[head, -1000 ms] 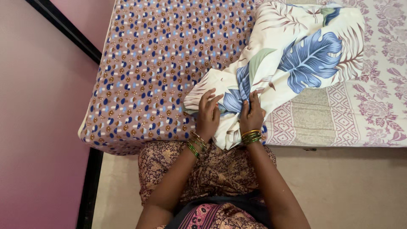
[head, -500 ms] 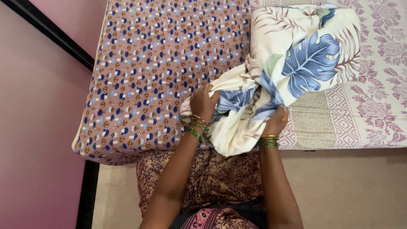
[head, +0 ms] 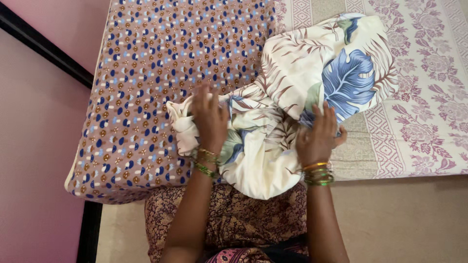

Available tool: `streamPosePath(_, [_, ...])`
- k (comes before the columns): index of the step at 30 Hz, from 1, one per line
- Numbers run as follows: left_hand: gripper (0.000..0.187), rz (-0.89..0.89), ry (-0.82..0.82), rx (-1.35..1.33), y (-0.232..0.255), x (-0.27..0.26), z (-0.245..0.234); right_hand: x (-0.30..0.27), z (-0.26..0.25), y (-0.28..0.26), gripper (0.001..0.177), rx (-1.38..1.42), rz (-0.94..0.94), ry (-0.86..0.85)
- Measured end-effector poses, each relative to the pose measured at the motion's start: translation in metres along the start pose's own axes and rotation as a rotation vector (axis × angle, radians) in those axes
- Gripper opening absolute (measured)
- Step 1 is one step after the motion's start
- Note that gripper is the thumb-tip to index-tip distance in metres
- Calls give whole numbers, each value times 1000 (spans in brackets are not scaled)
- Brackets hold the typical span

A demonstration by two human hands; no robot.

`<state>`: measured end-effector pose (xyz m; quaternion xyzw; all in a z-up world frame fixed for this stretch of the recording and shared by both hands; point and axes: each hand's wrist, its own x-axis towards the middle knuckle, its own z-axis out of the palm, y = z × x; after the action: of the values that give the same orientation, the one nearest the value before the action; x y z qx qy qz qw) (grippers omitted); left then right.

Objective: The person unfolds a floral-patterned bed sheet on a bed, smooths it out, and then folds it into a compact rectangular shape. The person uses both hands to align the edges and press down on the folds.

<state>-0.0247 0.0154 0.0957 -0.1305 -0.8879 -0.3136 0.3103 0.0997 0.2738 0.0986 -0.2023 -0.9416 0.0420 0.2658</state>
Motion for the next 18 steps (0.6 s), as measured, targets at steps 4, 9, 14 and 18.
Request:
streamPosePath(4, [63,294,-255,2,57,-1,59,19,18,-52,76,39,-158,-159])
streamPosePath(9, [88,191,-425,-3,50,-16,92,25,53,-60,78,38,-67,-268])
streamPosePath(14, [81,208,-324,30,40,-31,105,33,79,-52,72,-95,-119,-320])
streamPosePath(18, [77,213,-367,46,36,-29,116,57,98,-39,66,-83,-212,-320])
